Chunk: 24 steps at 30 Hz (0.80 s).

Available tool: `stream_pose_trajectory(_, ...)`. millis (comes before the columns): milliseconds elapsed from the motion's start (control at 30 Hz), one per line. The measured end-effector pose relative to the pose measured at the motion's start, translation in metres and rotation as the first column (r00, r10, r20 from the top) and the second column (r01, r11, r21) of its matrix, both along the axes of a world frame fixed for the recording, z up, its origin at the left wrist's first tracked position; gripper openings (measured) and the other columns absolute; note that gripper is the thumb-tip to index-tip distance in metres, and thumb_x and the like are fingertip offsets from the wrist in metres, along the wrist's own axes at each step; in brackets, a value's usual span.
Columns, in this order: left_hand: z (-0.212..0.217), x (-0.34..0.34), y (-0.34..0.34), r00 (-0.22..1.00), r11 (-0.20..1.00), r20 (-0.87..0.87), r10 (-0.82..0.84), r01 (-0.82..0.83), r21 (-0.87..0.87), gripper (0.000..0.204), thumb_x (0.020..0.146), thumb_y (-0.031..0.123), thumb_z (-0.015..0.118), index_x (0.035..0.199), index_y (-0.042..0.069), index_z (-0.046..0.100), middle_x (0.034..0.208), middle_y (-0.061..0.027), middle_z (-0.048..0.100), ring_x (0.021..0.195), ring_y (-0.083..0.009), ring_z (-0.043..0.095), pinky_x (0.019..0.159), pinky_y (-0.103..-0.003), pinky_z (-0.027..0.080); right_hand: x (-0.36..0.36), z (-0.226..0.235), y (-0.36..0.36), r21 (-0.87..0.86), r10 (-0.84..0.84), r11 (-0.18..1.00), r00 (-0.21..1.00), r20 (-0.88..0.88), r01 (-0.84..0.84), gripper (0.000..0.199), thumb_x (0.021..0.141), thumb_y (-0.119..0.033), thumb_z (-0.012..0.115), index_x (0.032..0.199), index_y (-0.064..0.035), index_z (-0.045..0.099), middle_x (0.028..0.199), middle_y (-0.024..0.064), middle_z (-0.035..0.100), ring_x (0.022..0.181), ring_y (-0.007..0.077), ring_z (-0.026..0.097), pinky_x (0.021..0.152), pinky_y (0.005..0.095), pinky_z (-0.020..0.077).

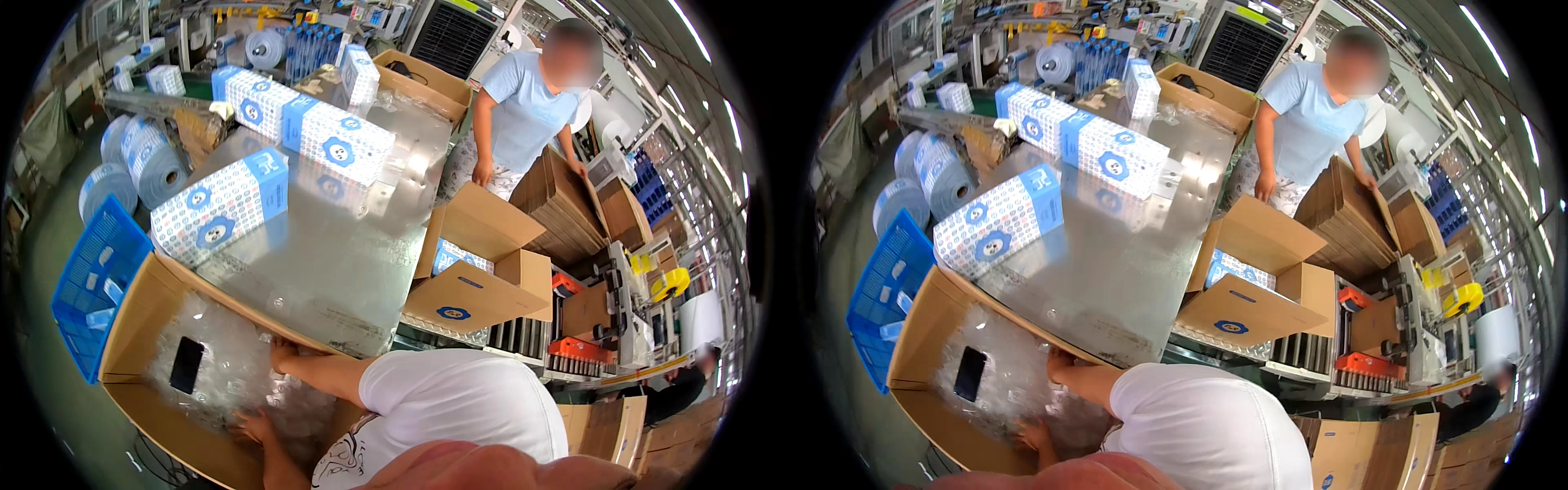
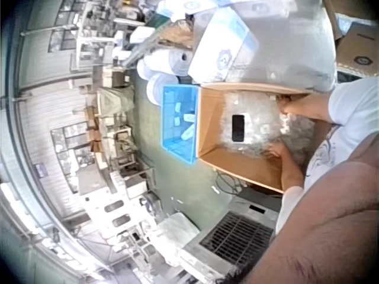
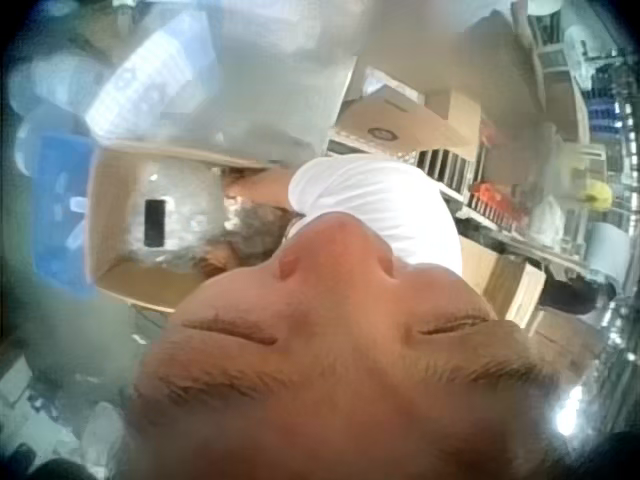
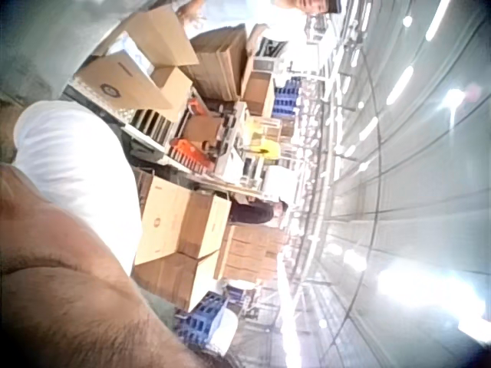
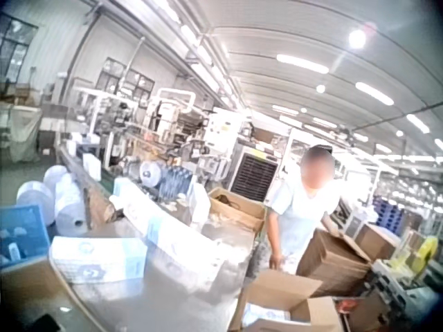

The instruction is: The person assembles cardboard boxes and places blue-and-white rectangular packages into them by hand, working alongside others at a packaging station. They place the filled boxes onto a roller conveyor after checking the items.

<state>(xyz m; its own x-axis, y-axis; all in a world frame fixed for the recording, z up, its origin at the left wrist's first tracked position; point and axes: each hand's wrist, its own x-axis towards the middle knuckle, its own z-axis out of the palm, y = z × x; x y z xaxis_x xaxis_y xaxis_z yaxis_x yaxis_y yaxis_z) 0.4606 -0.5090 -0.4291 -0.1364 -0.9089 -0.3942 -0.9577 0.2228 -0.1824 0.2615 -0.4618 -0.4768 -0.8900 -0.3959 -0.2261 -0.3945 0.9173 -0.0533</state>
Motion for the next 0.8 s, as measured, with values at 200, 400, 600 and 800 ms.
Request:
stream_pose_trajectory(200,0.027,0.019,0.037,0.982,0.986,-0.13,-0.133,0.145,0.086,0.095,0.084,0.056,0.06,0.151,0.001,0.02,0.127,-0.0328,0.054,0.125,-0.0498,0.043,0.112,-0.06,0.022,0.023,0.096,0.033,-0.041,0.237,0.964,0.774,0.587,-0.264,0.065,0.09,-0.02,0.053,0.149,-0.0073,0.029,0.128,0.0241,0.057,0.114,0.0382,0.058,0.095,0.0496,0.047)
stream_pose_trajectory(400,0.03,0.004,0.067,0.909,0.958,-0.308,0.282,-0.248,0.145,0.083,0.086,0.063,0.054,0.145,0.007,0.039,0.129,-0.0243,0.056,0.121,-0.0427,0.05,0.105,-0.055,0.033,0.029,0.074,0.027,-0.083,0.214,0.973,0.714,0.666,-0.214,0.067,0.087,-0.02,0.058,0.148,-0.0119,0.033,0.128,0.0227,0.057,0.113,0.0338,0.059,0.092,0.0442,0.0486)
stream_pose_trajectory(600,0.006,-0.017,0.064,0.453,0.771,-0.631,0.63,-0.265,0.58,0.057,0.095,0.051,0.047,0.125,0.004,0.058,0.119,-0.0204,0.062,0.106,-0.0324,0.057,0.091,-0.046,0.043,0.084,0.096,0.022,-0.184,0.071,0.979,0.683,0.727,0.093,0.064,0.087,-0.023,0.059,0.146,-0.0122,0.037,0.128,0.021,0.058,0.111,0.0314,0.06,0.089,0.0417,0.0496)
stream_pose_trajectory(800,0.045,-0.028,0.075,-0.353,0.537,-0.477,0.805,0.089,0.839,0.044,0.099,0.039,0.048,0.117,0.0,0.059,0.111,-0.0177,0.062,0.093,-0.0257,0.061,0.081,-0.038,0.05,0.061,0.219,0.045,-0.332,0.123,0.83,0.433,0.893,0.448,0.061,0.087,-0.025,0.06,0.144,-0.0126,0.041,0.128,0.0192,0.058,0.108,0.029,0.061,0.086,0.0391,0.0505)
